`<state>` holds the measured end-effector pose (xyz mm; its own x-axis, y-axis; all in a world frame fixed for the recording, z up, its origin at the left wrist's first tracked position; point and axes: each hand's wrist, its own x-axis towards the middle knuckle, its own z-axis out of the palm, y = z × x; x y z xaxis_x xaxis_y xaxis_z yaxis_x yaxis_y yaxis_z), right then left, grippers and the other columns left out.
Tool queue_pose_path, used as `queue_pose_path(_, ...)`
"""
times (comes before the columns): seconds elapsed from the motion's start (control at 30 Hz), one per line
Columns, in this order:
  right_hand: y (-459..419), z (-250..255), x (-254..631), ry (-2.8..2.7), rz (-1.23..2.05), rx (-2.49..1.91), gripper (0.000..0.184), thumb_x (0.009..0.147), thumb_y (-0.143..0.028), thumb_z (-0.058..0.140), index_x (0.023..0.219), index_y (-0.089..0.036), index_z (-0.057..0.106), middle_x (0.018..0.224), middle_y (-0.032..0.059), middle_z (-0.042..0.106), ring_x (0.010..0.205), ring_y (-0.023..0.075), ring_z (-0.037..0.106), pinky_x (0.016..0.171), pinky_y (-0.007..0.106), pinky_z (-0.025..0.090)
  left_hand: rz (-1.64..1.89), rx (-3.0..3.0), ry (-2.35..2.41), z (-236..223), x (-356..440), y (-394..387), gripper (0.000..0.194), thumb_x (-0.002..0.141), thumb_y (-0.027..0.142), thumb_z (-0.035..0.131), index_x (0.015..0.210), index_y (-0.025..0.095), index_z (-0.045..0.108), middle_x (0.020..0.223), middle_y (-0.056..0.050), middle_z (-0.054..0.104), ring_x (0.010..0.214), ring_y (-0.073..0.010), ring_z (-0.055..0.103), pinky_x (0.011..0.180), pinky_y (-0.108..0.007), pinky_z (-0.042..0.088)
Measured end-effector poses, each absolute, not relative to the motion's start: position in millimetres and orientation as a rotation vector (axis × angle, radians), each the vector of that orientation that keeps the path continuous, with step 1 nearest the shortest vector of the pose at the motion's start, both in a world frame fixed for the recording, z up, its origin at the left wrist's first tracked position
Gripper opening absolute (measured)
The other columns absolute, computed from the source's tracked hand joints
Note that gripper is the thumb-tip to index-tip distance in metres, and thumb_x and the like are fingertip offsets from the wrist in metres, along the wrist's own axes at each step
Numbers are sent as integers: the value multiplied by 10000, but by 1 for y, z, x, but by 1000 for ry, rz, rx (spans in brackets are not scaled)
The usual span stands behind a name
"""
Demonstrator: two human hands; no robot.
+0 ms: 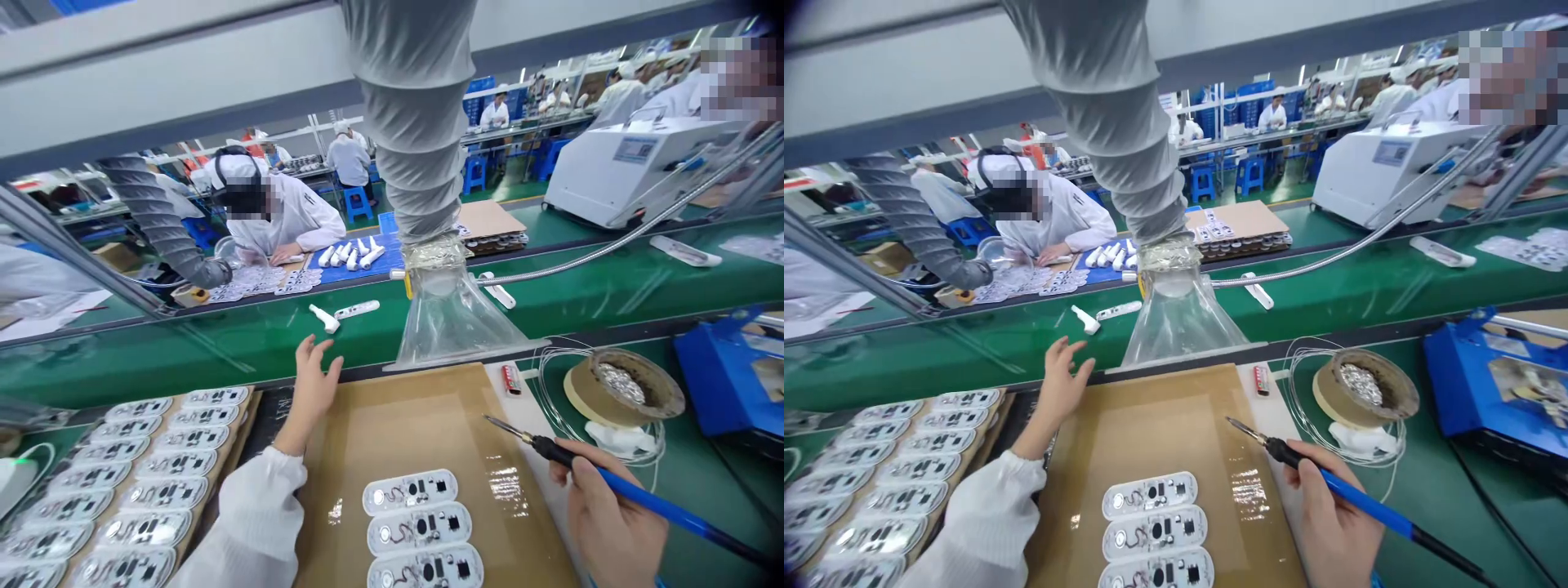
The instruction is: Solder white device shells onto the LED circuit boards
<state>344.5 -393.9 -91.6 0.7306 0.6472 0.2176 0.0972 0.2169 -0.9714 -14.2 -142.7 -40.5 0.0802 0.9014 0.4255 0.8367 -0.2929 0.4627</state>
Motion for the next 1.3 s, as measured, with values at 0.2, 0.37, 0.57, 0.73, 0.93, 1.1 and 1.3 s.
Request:
queue_pose_path(0.2,-390,-93,343,-712,424,-1330,232,954,-413,769,976,-191,831,836,88,756,633,215,664,586,348,559,834,2353,1717,-72,-10,-166,293,995,349,522,1122,204,743,1263,-153,741,1213,-355,713,1094,-554,574)
queue_pose_path(0.37,-386,-97,340,-734,404,-1364,242,977,-429,749,982,-199,823,861,87,769,651,206,680,590,323,588,816,2408,1653,-69,-11,-158,335,989,388,479,1039,200,751,1143,-157,787,1140,-374,731,1061,-579,567)
queue_pose_path(0.57,-386,-100,340,-730,381,-1366,258,985,-445,742,984,-198,818,849,82,765,629,187,660,572,304,585,818,2452,1642,-70,-12,-156,350,997,402,469,1037,194,747,1135,-164,794,1120,-375,737,1045,-580,573)
queue_pose_path(0.73,-389,-102,343,-743,405,-1384,245,991,-430,743,1009,-199,822,865,80,766,661,201,685,600,317,590,795,2493,1672,-69,-10,-160,323,1005,357,474,1057,198,751,1137,-143,797,1118,-348,743,1041,-529,583)
queue_pose_path(0.93,-386,-97,342,-722,382,-1335,248,947,-428,785,969,-186,831,837,89,760,628,216,668,561,341,557,748,2501,1715,-67,-8,-164,310,1012,321,475,1084,195,749,1169,-139,791,1141,-332,732,1057,-498,574)
queue_pose_path(1.1,-386,-90,340,-726,357,-1348,237,959,-416,755,968,-190,827,821,81,751,623,217,668,584,362,565,710,2475,1702,-68,-8,-164,309,1012,322,473,1100,197,741,1185,-145,778,1167,-334,714,1085,-502,553)
queue_pose_path(1.3,-387,-89,336,-740,344,-1400,226,995,-418,720,1010,-214,816,872,73,759,655,195,679,597,319,602,706,2516,1550,-57,15,-147,286,977,288,500,1056,197,759,1197,-156,757,1140,-346,707,1040,-541,575)
